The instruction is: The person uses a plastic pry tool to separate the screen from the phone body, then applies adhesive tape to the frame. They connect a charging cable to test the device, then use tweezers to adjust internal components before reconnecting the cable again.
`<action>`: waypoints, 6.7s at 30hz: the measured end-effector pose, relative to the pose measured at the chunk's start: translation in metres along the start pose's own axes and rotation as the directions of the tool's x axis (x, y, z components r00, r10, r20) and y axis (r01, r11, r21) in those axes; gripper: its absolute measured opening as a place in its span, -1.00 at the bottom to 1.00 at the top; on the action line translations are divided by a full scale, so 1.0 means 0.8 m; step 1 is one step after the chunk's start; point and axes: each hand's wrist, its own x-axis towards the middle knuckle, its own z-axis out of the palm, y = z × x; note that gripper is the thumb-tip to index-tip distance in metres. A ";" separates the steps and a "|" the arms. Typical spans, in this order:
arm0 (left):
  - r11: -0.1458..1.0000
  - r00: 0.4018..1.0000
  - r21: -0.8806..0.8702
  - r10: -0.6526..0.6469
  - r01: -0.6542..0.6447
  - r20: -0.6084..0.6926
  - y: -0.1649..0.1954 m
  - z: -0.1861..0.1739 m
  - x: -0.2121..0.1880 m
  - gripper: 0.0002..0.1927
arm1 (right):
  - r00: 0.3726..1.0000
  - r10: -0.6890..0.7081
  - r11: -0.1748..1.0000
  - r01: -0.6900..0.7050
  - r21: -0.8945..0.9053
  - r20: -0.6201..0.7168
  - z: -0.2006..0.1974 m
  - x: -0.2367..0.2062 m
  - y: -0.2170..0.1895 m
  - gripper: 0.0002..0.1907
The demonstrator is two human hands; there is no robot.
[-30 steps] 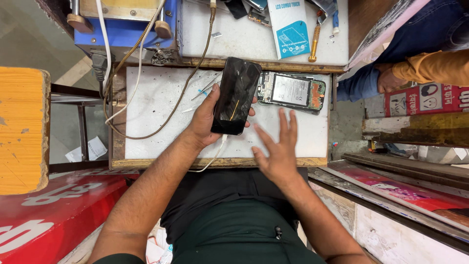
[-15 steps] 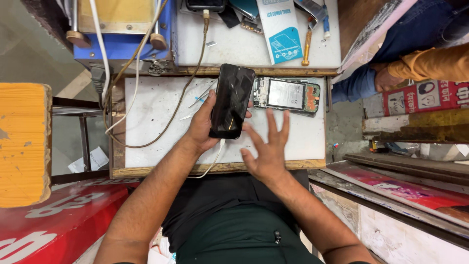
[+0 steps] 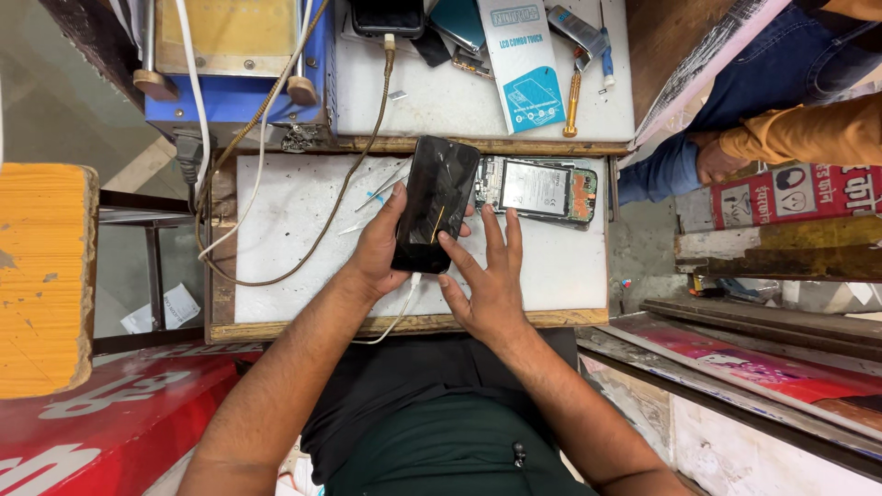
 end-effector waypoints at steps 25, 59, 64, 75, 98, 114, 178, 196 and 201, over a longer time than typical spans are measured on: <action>1.000 0.999 0.011 0.026 -0.025 -0.040 0.009 -0.001 0.000 -0.22 | 0.960 0.190 0.897 -0.084 0.433 -0.208 -0.005 -0.013 0.014 -0.81; 0.999 0.998 -0.008 0.047 -0.048 -0.052 0.008 0.000 -0.004 -0.19 | 0.935 0.314 0.793 -0.354 0.496 0.164 0.000 0.000 0.023 -0.88; 0.996 0.993 -0.004 0.089 -0.089 -0.073 0.012 0.003 -0.001 -0.18 | 0.935 0.218 0.823 -0.330 0.462 0.280 0.000 0.006 0.002 -0.81; 0.992 0.986 0.015 0.130 -0.129 -0.104 0.011 0.008 -0.002 -0.15 | 0.614 0.195 0.245 -0.786 0.568 0.765 0.019 0.020 -0.024 -0.64; 0.994 0.991 0.004 0.112 -0.111 -0.069 0.003 0.007 -0.006 -0.18 | 0.676 0.147 0.351 -0.718 0.600 0.722 0.020 0.013 -0.017 -0.65; 0.993 0.992 0.054 0.109 -0.105 -0.071 0.008 0.008 -0.002 -0.20 | 0.841 0.292 0.520 -0.540 0.662 0.457 -0.016 -0.005 0.050 -0.76; 0.915 0.989 0.383 0.144 -0.125 -0.021 -0.030 0.043 -0.033 0.07 | 0.930 0.280 0.187 -0.297 0.937 0.239 0.008 0.004 0.072 -0.27; 0.683 0.975 0.719 0.218 -0.130 -0.030 -0.031 0.062 -0.038 -0.13 | 0.903 0.032 0.139 -0.428 0.893 0.428 0.005 0.006 0.068 0.14; 0.540 0.957 0.841 0.229 0.026 -0.177 -0.019 0.059 -0.049 -0.50 | 0.845 0.102 -0.114 -0.514 0.850 0.525 0.014 0.003 0.074 -0.10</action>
